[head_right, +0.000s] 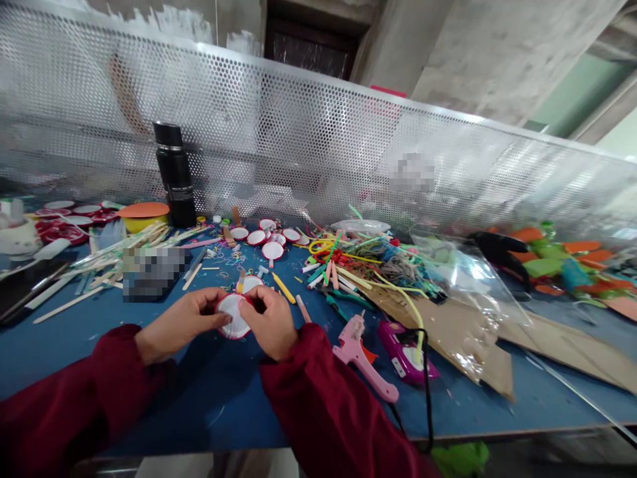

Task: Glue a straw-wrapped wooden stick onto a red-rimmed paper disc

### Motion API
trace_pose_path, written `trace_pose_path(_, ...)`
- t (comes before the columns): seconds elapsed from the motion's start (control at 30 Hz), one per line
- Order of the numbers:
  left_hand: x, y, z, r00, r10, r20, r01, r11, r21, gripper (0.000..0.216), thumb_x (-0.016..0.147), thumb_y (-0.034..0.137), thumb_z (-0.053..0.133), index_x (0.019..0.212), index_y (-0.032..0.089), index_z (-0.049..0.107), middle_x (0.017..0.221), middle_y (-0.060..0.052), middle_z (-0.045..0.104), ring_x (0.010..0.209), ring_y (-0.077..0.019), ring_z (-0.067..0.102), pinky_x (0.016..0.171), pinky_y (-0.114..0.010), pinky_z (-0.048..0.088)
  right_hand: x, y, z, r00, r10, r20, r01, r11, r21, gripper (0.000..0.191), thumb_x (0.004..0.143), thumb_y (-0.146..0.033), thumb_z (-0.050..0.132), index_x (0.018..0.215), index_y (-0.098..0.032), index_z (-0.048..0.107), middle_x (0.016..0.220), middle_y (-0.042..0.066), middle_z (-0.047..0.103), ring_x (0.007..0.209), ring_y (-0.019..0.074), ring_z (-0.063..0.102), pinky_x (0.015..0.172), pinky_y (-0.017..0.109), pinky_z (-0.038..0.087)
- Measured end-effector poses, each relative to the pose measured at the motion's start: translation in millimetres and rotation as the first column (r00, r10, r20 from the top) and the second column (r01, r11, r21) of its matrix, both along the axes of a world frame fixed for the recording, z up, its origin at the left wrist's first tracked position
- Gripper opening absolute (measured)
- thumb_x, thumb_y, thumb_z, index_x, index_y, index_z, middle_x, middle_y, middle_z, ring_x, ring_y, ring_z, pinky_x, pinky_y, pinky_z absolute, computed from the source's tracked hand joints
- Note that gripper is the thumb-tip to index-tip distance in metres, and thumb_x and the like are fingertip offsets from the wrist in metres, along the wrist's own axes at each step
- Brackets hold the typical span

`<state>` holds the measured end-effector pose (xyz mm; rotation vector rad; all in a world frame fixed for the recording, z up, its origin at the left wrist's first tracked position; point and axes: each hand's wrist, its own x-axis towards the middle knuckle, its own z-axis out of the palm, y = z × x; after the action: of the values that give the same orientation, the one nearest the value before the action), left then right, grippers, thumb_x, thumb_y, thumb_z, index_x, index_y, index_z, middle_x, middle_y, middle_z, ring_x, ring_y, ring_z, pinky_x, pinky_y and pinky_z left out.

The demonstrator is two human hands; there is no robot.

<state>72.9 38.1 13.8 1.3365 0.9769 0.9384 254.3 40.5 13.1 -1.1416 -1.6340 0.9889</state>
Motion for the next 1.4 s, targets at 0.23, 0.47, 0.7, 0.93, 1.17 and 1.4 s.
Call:
trace_pose_path(0.23, -1.2, -3.8, 1.2, 0.996, -0.074, -0.047, 0.074, 0.997, -0.016, 0.026, 0.067, 0.026, 0.074, 0.089, 0.014, 0.066, 0.078, 0.001, 0.066, 0.071, -0.0139, 0.056, 0.068, -0.026, 0.041, 41.6, 11.5, 26.9, 0.985, 0.024, -0.17, -0.024, 1.0, 0.005, 0.031, 0.08, -0.047, 0.067, 0.094, -0.02, 0.069, 0.089, 0.004, 0.07, 0.081, 0.0166, 0.063, 0.076, 0.029, 0.05)
trace_pose_path(0.47, 3.9, -16.7, -3.2, 0.918, -0.387, -0.083, 0.377, 0.919, -0.114, 0.019, 0.067, 0.025, 0.075, 0.078, 0.015, 0.063, 0.074, 0.002, 0.063, 0.07, -0.0143, 0.054, 0.069, -0.026, 0.041, 31.3, 46.2, 42.7, 0.987, -0.051, 0.153, 0.017, 0.977, 0.212, 0.021, 0.084, -0.04, 0.064, 0.085, -0.019, 0.069, 0.077, 0.001, 0.07, 0.072, 0.014, 0.061, 0.068, 0.027, 0.048)
trace_pose_path(0.7, -2.0, -14.1, -2.0, 0.86, -0.509, -0.044, 0.499, 0.855, -0.143, 0.023, 0.064, 0.025, 0.079, 0.079, 0.016, 0.063, 0.069, 0.004, 0.061, 0.066, -0.0123, 0.051, 0.067, -0.024, 0.039, -28.2, 122.9, 14.3, 0.826, 0.162, 0.54, -0.264, 0.958, 0.117, 0.005, 0.079, -0.02, 0.07, 0.081, -0.017, 0.072, 0.076, -0.001, 0.072, 0.07, 0.0117, 0.064, 0.068, 0.023, 0.048)
trace_pose_path(0.93, -1.6, -17.3, 11.6, 0.837, -0.522, 0.164, 0.545, 0.821, -0.171, 0.033, 0.06, 0.03, 0.087, 0.075, 0.015, 0.062, 0.069, 0.003, 0.061, 0.064, -0.0109, 0.052, 0.067, -0.025, 0.042, -71.2, 163.5, -6.9, 0.701, 0.105, 0.705, -0.305, 0.938, 0.164, 0.01, 0.08, -0.019, 0.071, 0.09, -0.02, 0.073, 0.089, 0.002, 0.075, 0.082, 0.0157, 0.067, 0.075, 0.026, 0.048)
trace_pose_path(1.17, -1.7, -16.3, 9.9, 0.865, -0.43, 0.26, 0.471, 0.873, -0.122, 0.035, 0.062, 0.031, 0.089, 0.08, 0.014, 0.064, 0.074, 0.001, 0.065, 0.068, -0.0114, 0.056, 0.068, -0.025, 0.043, -95.2, 166.3, -21.7, 0.612, 0.044, 0.789, -0.299, 0.937, 0.18, 0.004, 0.078, -0.017, 0.073, 0.078, -0.021, 0.071, 0.09, 0.004, 0.074, 0.092, 0.0199, 0.065, 0.085, 0.03, 0.046)
trace_pose_path(1.4, 0.1, -11.8, 8.9, 0.943, -0.249, 0.222, 0.277, 0.955, -0.104, 0.031, 0.062, 0.029, 0.085, 0.081, 0.013, 0.065, 0.073, 0.001, 0.066, 0.069, -0.0127, 0.057, 0.069, -0.026, 0.043, -66.0, 142.2, 10.2, 0.731, -0.055, 0.68, -0.173, 0.949, 0.262, 0.008, 0.087, -0.019, 0.06, 0.091, -0.02, 0.067, 0.09, 0.002, 0.071, 0.082, 0.0158, 0.062, 0.076, 0.027, 0.046)
